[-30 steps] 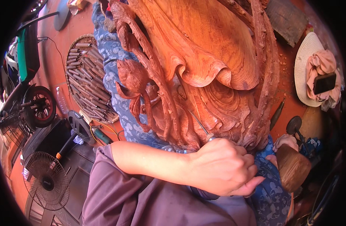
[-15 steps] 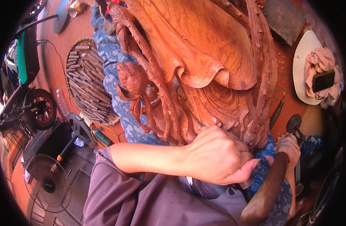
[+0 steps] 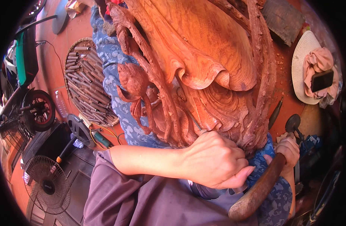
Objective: The person carves a large reddish-brown wooden sculpture using a chisel and mallet. They repeatedly strike the chisel to shape details on the sculpture's surface, occasionally switching chisels from a nearby basket.
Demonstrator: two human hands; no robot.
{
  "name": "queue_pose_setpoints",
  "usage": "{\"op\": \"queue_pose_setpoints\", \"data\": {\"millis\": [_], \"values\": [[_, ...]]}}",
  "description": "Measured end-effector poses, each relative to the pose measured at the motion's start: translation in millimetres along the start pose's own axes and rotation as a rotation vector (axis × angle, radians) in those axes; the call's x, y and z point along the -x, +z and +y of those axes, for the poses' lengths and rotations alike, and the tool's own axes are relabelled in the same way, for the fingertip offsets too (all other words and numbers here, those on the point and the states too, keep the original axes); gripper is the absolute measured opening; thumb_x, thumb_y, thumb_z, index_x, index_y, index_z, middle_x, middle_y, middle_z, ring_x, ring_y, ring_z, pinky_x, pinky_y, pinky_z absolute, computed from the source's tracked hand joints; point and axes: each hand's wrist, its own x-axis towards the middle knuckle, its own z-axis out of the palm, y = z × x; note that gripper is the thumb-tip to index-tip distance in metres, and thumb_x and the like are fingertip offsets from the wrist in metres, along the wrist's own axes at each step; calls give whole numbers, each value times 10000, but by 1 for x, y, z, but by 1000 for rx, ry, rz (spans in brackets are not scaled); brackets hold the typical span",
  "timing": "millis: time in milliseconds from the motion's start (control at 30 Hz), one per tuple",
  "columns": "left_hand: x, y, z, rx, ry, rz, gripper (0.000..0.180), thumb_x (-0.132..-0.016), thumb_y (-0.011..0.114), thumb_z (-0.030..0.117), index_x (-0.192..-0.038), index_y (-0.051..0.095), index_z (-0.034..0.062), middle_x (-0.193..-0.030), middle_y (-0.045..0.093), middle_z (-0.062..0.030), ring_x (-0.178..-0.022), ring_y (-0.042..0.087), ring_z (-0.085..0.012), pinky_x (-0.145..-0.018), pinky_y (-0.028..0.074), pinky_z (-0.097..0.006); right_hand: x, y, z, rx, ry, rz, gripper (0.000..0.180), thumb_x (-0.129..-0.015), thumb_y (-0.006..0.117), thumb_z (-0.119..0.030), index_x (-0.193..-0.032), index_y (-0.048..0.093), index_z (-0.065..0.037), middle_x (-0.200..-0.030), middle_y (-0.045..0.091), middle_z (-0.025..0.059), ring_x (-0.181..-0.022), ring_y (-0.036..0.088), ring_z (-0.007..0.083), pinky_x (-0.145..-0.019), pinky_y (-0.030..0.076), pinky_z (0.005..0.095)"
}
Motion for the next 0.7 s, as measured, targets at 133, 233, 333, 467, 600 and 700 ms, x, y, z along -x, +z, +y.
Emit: {"op": "queue_pose_setpoints", "data": {"millis": [133, 233, 333, 467, 600, 700], "values": [[-6, 3, -2, -6, -36, 30, 192, -869, 601, 206, -743, 613, 61, -635, 529, -64, -546, 573, -260, -461, 452, -384, -2, -2, -3, -25, -27, 16, 333, -665, 834, -184, -755, 546, -44, -675, 550, 91, -610, 561, 291, -599, 481, 374], [-5, 0, -3, 12, -32, 39, 175, -867, 595, 186, -754, 624, 55, -636, 537, -68, -545, 577, -265, -467, 458, -386, 1, 2, -3, 29, -38, 61, 318, -682, 819, -163, -756, 535, -43, -672, 545, 89, -607, 560, 287, -591, 481, 372], [-4, -2, -3, 5, -28, 49, 166, -864, 586, 169, -754, 627, 51, -640, 544, -68, -540, 576, -269, -470, 460, -388, -2, 0, -3, 156, -24, 59, 289, -699, 792, -129, -757, 522, -45, -667, 537, 88, -600, 555, 284, -582, 477, 369], [-5, -3, -4, 8, -11, 66, 185, -865, 573, 161, -723, 609, 48, -632, 540, -66, -527, 568, -273, -464, 455, -389, -2, 2, -3, 91, -41, 99, 250, -703, 753, -80, -753, 510, -46, -657, 527, 92, -583, 547, 287, -567, 466, 362], [-3, -7, -9, -16, -22, 86, 242, -872, 561, 156, -656, 563, 48, -599, 520, -65, -507, 555, -281, -448, 442, -395, 1, 5, -1, 114, -30, 122, 235, -703, 733, -61, -748, 503, -48, -653, 527, 95, -572, 546, 281, -565, 463, 361], [-5, -7, -7, -4, -28, 95, 281, -880, 563, 163, -623, 542, 51, -580, 515, -68, -500, 552, -286, -438, 435, -401, 5, 10, -2, 18, -24, 149, 238, -702, 731, -59, -753, 499, -51, -650, 528, 95, -565, 545, 274, -566, 464, 360]]}}
